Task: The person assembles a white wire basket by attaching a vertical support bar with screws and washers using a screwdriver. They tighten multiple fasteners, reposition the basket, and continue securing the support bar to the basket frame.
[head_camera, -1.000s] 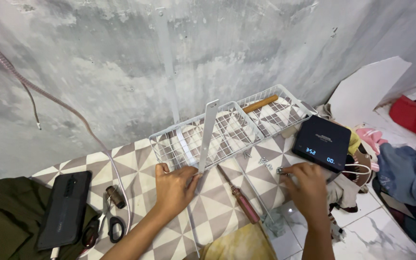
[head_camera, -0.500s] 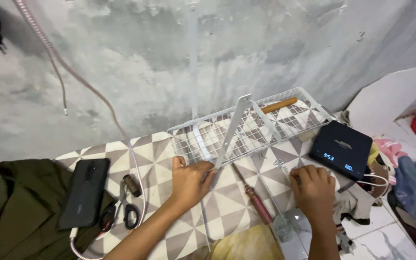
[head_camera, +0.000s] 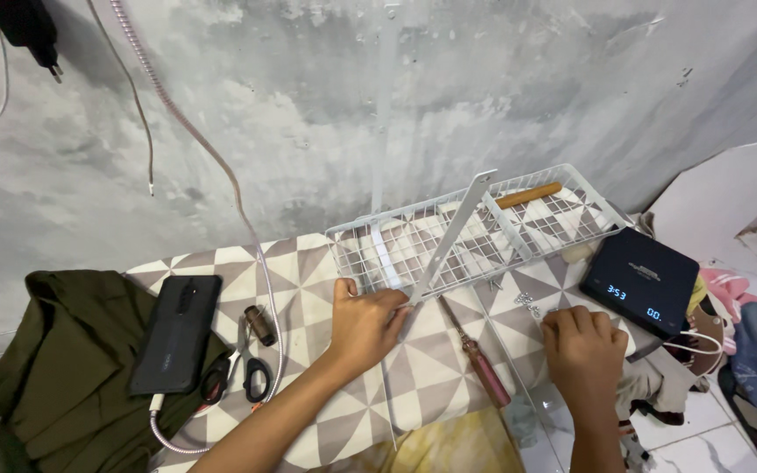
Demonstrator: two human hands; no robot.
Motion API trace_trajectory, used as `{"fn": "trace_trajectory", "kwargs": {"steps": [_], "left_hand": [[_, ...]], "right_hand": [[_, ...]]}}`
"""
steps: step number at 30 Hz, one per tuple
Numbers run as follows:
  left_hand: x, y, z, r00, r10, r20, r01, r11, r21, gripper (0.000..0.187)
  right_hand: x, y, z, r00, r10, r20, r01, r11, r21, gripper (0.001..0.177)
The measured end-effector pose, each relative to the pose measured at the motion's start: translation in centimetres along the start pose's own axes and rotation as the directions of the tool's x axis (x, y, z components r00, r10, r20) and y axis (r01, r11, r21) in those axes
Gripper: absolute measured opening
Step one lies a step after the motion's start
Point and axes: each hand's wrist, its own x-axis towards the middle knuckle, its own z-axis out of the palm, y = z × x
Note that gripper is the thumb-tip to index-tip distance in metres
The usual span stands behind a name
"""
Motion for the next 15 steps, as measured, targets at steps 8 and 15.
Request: {"fn": "trace_trajectory", "kwargs": {"steps": [8, 15], "left_hand": [[0.0, 0.0, -0.1, 1.0, 0.009, 0.003, -0.009, 1.0, 0.008, 0.006], [0.0, -0.1, 0.0, 1.0, 0.005, 0.007, -0.005, 1.0, 0.013, 0.006]], "right_hand": [[0.3, -0.5, -0.9, 0.995, -0.096, -0.017, 0.096, 0.995, -0.01, 0.007], [0.9, -0.9, -1.8, 1.0, -0.021, -0.017, 0.022, 0.995, 0.101, 0.01]]}}
